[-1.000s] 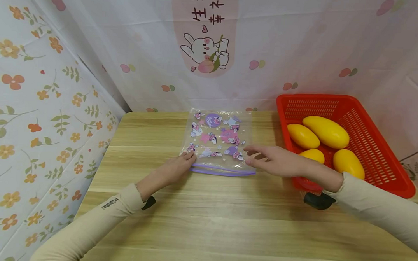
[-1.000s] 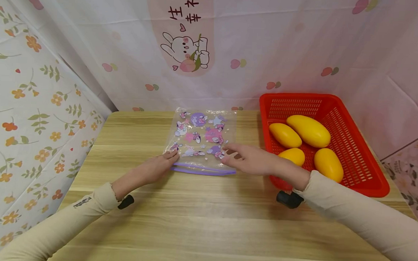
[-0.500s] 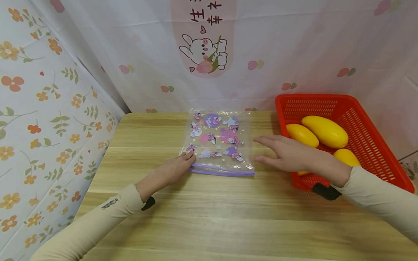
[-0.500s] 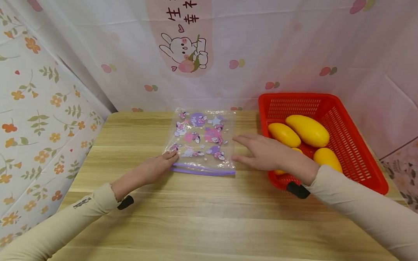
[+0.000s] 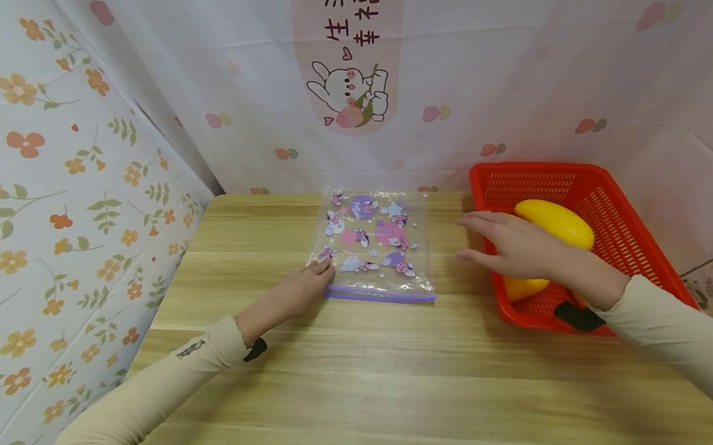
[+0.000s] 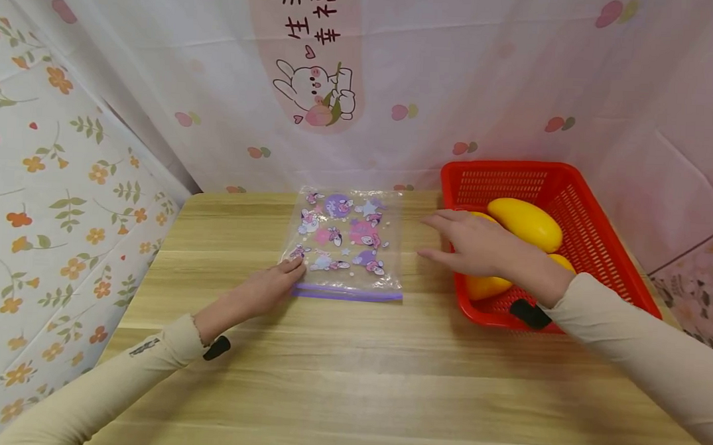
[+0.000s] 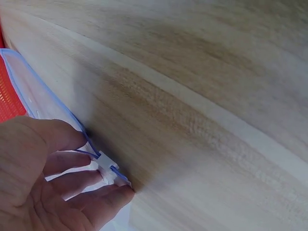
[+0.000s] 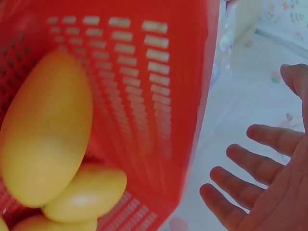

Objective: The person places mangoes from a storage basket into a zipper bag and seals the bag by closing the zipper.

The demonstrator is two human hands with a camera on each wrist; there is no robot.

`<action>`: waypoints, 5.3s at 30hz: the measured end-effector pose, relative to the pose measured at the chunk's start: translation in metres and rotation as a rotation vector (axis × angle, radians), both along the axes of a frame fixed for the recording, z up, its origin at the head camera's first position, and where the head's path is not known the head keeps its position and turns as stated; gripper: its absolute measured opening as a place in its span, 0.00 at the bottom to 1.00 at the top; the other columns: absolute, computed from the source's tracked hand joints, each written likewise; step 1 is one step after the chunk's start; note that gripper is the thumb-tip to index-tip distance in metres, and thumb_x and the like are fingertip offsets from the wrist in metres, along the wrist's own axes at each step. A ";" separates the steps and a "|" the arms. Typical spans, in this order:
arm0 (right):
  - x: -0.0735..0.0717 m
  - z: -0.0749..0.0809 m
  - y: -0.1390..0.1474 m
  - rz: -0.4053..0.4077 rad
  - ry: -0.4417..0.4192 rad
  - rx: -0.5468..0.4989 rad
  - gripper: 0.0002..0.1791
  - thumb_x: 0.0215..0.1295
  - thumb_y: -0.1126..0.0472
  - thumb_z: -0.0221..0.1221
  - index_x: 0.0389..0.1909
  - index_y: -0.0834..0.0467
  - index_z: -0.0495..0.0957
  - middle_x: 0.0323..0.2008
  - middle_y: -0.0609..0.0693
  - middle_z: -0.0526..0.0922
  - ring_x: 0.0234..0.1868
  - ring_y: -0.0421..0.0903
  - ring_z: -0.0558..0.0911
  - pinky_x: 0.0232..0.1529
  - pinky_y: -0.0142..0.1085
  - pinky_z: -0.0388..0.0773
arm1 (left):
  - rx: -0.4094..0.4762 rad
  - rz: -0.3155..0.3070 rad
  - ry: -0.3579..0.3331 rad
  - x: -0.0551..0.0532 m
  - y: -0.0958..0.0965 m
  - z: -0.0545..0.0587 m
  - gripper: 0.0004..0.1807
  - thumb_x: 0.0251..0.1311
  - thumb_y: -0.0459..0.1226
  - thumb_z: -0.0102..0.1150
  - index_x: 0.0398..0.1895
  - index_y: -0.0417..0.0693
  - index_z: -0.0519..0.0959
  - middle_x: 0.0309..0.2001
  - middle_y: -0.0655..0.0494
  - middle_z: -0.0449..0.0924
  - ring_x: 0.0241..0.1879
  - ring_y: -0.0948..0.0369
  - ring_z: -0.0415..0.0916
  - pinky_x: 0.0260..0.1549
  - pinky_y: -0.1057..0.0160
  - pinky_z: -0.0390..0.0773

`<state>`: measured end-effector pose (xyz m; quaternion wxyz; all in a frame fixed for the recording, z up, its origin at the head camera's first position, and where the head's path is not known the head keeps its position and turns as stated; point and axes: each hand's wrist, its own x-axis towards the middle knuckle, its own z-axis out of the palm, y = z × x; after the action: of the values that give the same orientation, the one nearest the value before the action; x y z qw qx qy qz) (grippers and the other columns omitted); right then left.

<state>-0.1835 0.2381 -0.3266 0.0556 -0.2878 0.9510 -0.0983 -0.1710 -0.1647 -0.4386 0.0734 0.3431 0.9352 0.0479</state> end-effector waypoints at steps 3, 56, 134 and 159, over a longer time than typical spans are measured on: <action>-0.003 0.005 0.007 -0.016 0.016 0.025 0.39 0.70 0.39 0.60 0.71 0.62 0.70 0.68 0.65 0.70 0.67 0.65 0.70 0.64 0.63 0.66 | 0.012 0.002 0.009 -0.001 0.001 -0.001 0.19 0.70 0.29 0.57 0.62 0.32 0.71 0.68 0.30 0.67 0.61 0.34 0.72 0.47 0.40 0.80; -0.002 -0.015 0.100 0.070 -0.079 -0.002 0.39 0.58 0.43 0.73 0.67 0.57 0.73 0.65 0.61 0.72 0.65 0.62 0.69 0.56 0.66 0.71 | -0.020 -0.011 0.036 -0.003 0.002 -0.001 0.21 0.68 0.31 0.58 0.63 0.35 0.71 0.68 0.32 0.68 0.60 0.34 0.72 0.34 0.40 0.84; -0.019 -0.039 0.092 0.220 -0.360 0.159 0.35 0.50 0.61 0.79 0.62 0.56 0.79 0.50 0.42 0.81 0.40 0.42 0.76 0.50 0.47 0.80 | 0.017 -0.029 0.041 -0.003 0.001 -0.002 0.20 0.67 0.28 0.58 0.61 0.33 0.71 0.66 0.30 0.69 0.58 0.32 0.73 0.34 0.38 0.83; -0.023 -0.001 0.109 0.051 -0.224 0.124 0.39 0.45 0.61 0.80 0.62 0.58 0.78 0.52 0.51 0.81 0.44 0.50 0.77 0.48 0.53 0.79 | 0.015 -0.021 0.003 -0.004 0.001 -0.001 0.19 0.69 0.29 0.56 0.61 0.34 0.71 0.68 0.31 0.68 0.59 0.32 0.72 0.34 0.38 0.83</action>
<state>-0.2067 0.3473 -0.3280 0.1817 -0.2950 0.9354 -0.0697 -0.1749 -0.1637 -0.4394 0.0699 0.3535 0.9313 0.0538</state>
